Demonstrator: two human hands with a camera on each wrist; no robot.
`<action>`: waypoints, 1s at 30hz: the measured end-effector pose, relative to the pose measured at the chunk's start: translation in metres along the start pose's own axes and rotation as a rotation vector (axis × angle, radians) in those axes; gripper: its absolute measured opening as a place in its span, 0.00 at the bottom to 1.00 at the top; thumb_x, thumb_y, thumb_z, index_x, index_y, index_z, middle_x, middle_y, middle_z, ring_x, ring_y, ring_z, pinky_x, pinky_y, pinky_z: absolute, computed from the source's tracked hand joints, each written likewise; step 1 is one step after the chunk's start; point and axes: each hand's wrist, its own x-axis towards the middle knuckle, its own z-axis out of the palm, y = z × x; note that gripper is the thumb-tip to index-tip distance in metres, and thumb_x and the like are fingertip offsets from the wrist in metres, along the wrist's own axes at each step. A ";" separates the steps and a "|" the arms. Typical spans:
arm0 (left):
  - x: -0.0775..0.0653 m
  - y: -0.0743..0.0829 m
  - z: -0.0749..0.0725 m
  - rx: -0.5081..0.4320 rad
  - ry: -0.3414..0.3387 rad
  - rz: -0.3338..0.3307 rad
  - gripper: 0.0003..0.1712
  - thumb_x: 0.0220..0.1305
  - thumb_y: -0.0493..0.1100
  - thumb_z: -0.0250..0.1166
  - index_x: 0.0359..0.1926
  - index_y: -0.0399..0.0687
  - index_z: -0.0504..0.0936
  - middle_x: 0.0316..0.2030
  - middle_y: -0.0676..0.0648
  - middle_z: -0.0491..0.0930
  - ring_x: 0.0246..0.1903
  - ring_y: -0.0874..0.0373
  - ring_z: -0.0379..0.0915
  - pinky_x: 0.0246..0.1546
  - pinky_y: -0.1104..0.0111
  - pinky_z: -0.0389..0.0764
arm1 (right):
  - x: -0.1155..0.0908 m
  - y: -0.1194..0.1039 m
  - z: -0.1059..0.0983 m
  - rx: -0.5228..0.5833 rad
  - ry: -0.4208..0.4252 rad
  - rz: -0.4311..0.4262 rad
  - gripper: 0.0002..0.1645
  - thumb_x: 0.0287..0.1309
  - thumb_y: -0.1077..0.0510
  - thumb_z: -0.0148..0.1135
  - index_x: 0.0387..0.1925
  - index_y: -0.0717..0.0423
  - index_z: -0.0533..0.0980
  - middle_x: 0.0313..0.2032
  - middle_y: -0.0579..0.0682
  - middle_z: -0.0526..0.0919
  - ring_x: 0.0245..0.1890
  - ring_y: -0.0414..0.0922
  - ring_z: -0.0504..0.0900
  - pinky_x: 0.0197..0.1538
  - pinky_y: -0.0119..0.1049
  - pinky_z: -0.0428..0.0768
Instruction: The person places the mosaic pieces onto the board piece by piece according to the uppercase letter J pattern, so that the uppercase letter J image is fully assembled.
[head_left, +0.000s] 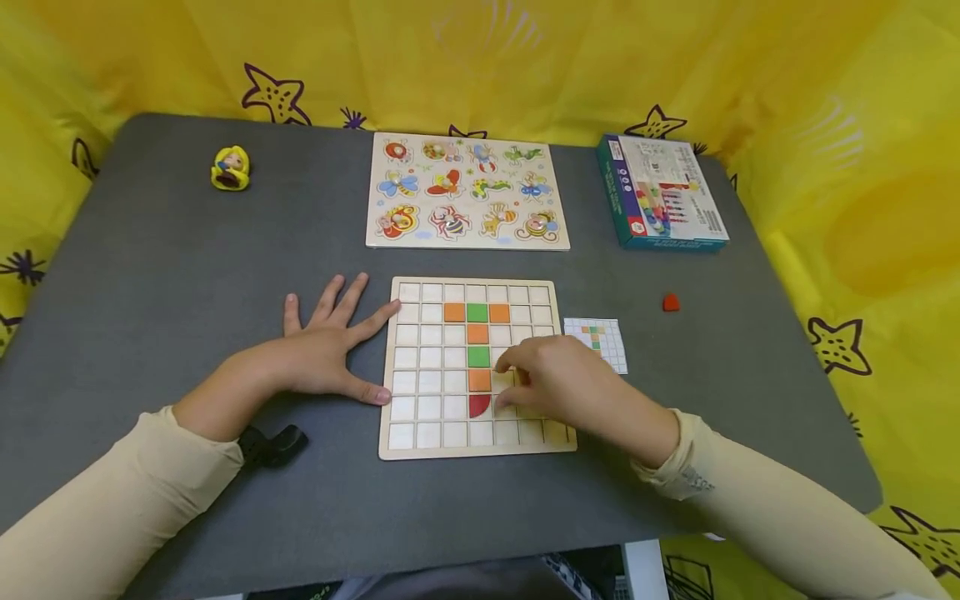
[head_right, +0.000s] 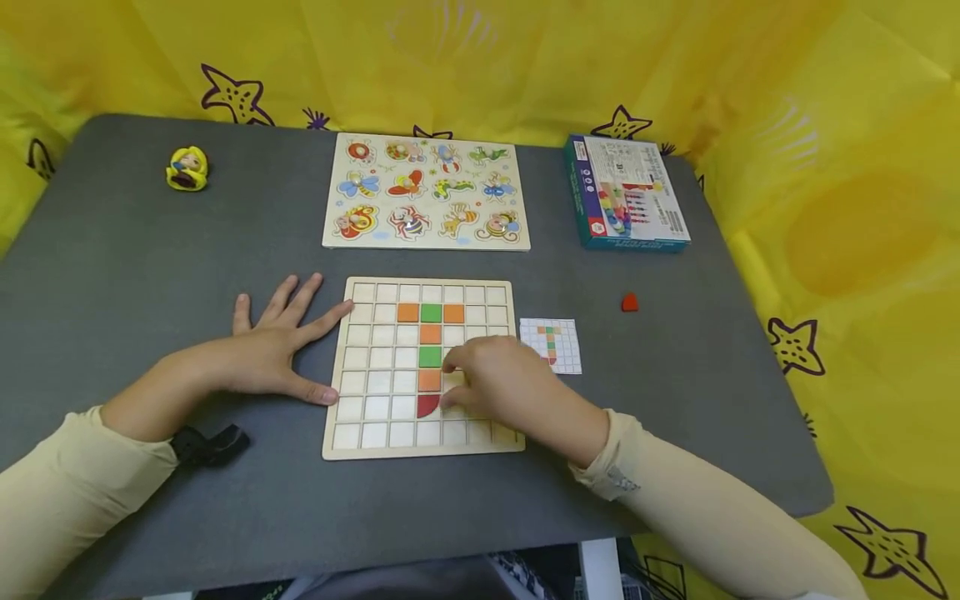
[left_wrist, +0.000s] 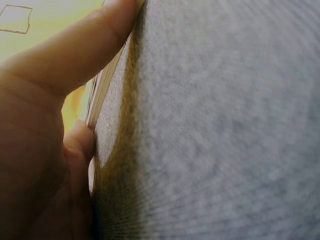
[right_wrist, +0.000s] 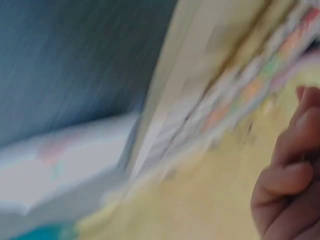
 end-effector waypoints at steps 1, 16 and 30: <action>0.000 0.000 0.000 0.000 0.002 0.002 0.74 0.33 0.87 0.61 0.78 0.72 0.37 0.74 0.44 0.16 0.70 0.42 0.06 0.51 0.30 0.13 | -0.004 0.008 -0.007 0.000 0.003 0.011 0.22 0.46 0.44 0.78 0.41 0.52 0.86 0.20 0.36 0.73 0.21 0.36 0.69 0.27 0.33 0.70; -0.003 0.001 0.001 0.009 0.019 0.014 0.74 0.33 0.88 0.60 0.78 0.69 0.39 0.75 0.42 0.18 0.70 0.40 0.08 0.51 0.29 0.15 | -0.073 0.179 -0.067 0.010 0.010 0.731 0.41 0.53 0.27 0.64 0.46 0.61 0.84 0.42 0.61 0.85 0.38 0.57 0.76 0.40 0.53 0.73; -0.002 0.000 0.003 0.011 0.014 -0.001 0.74 0.33 0.88 0.61 0.78 0.71 0.38 0.75 0.44 0.18 0.70 0.43 0.07 0.52 0.31 0.14 | -0.073 0.195 -0.055 0.006 0.061 0.624 0.28 0.59 0.45 0.68 0.50 0.64 0.80 0.37 0.59 0.84 0.35 0.54 0.79 0.38 0.51 0.73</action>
